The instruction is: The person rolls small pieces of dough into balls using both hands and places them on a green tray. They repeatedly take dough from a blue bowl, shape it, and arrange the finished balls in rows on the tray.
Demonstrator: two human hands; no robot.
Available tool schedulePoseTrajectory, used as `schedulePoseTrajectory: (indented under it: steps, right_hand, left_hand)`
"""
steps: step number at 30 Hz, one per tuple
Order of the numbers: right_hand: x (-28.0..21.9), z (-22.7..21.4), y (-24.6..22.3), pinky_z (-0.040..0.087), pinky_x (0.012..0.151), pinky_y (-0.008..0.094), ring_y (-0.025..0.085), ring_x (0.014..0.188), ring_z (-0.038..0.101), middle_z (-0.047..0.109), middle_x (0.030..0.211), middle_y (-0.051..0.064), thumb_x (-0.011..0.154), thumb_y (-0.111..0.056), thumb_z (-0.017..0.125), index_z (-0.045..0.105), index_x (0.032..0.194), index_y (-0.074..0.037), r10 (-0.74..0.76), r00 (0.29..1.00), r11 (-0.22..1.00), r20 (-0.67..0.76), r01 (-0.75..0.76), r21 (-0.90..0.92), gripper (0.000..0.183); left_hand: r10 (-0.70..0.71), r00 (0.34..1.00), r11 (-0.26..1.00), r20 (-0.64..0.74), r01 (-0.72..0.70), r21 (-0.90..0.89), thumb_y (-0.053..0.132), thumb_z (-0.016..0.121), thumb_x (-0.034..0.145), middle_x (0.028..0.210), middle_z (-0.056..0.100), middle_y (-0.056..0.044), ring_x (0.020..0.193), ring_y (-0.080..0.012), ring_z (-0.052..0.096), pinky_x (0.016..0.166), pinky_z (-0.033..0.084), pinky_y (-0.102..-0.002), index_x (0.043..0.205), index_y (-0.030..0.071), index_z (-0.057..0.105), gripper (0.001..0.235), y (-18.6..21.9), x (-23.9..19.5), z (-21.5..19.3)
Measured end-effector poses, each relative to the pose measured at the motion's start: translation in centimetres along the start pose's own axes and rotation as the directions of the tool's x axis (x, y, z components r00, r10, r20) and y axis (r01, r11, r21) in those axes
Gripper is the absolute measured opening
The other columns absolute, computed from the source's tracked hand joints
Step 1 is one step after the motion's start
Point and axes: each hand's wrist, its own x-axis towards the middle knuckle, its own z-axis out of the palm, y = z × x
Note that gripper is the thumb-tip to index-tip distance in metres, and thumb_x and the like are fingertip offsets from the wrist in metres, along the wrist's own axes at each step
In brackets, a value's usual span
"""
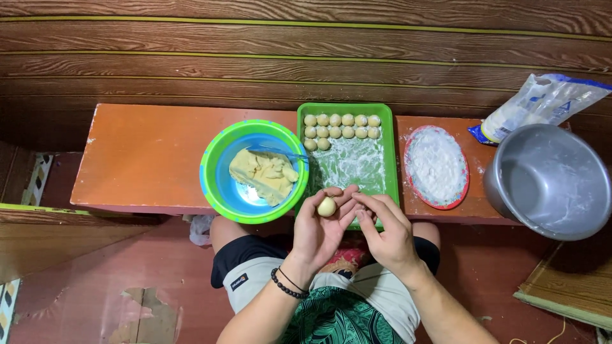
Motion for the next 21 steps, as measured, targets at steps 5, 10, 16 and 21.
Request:
schedulePoseTrajectory:
  steps: [5, 10, 16, 21]
  right_hand:
    - [0.0, 0.0, 0.6, 0.057, 0.062, 0.029, 0.019, 0.07, 0.065, 0.07, 0.091, 0.009, 0.092, -0.001, 0.069, 0.074, 0.117, -0.002, 0.001, 1.0, 0.999, -0.016, 0.0, 0.041, 0.025]
    - [-0.1, 0.3, 0.6, 0.058, 0.061, 0.029, 0.017, 0.068, 0.067, 0.071, 0.089, 0.007, 0.088, -0.003, 0.074, 0.075, 0.114, -0.005, 0.002, 1.0, 1.0, -0.011, -0.002, 0.009, 0.026]
    - [-0.3, 1.3, -0.8, 0.06, 0.07, 0.032, 0.019, 0.077, 0.07, 0.071, 0.095, 0.005, 0.082, -0.011, 0.082, 0.076, 0.116, -0.008, -0.031, 0.999, 0.997, 0.02, 0.032, -0.065, 0.035]
    - [-0.9, 1.6, 0.0, 0.059, 0.075, 0.034, 0.022, 0.082, 0.071, 0.071, 0.096, 0.006, 0.083, -0.012, 0.083, 0.075, 0.116, -0.007, -0.032, 0.999, 0.997, 0.005, 0.033, -0.072, 0.035]
  left_hand:
    - [0.012, 1.0, 1.0, 0.024, -0.012, 0.008, 0.028, 0.05, 0.1, 0.127, 0.067, -0.028, 0.121, -0.039, 0.065, 0.106, 0.054, -0.049, 0.106, 0.002, 0.062, 0.029, 0.1, -0.1, 0.4]
    - [0.026, 0.998, 0.999, 0.065, -0.028, 0.03, 0.028, 0.049, 0.099, 0.129, 0.067, -0.028, 0.117, -0.0378, 0.066, 0.097, 0.058, -0.045, 0.112, 0.002, 0.063, 0.033, -0.1, -0.3, 0.3]
    - [0.082, 0.988, 0.989, 0.129, -0.097, 0.112, 0.034, 0.042, 0.103, 0.14, 0.061, -0.027, 0.126, -0.0387, 0.061, 0.096, 0.057, -0.045, 0.124, 0.001, 0.062, 0.044, -0.9, -1.0, 1.1]
    - [0.095, 0.982, 0.984, 0.166, -0.118, 0.131, 0.035, 0.041, 0.106, 0.144, 0.059, -0.025, 0.128, -0.0369, 0.06, 0.096, 0.057, -0.042, 0.129, 0.001, 0.061, 0.046, -1.1, -1.3, 1.2]
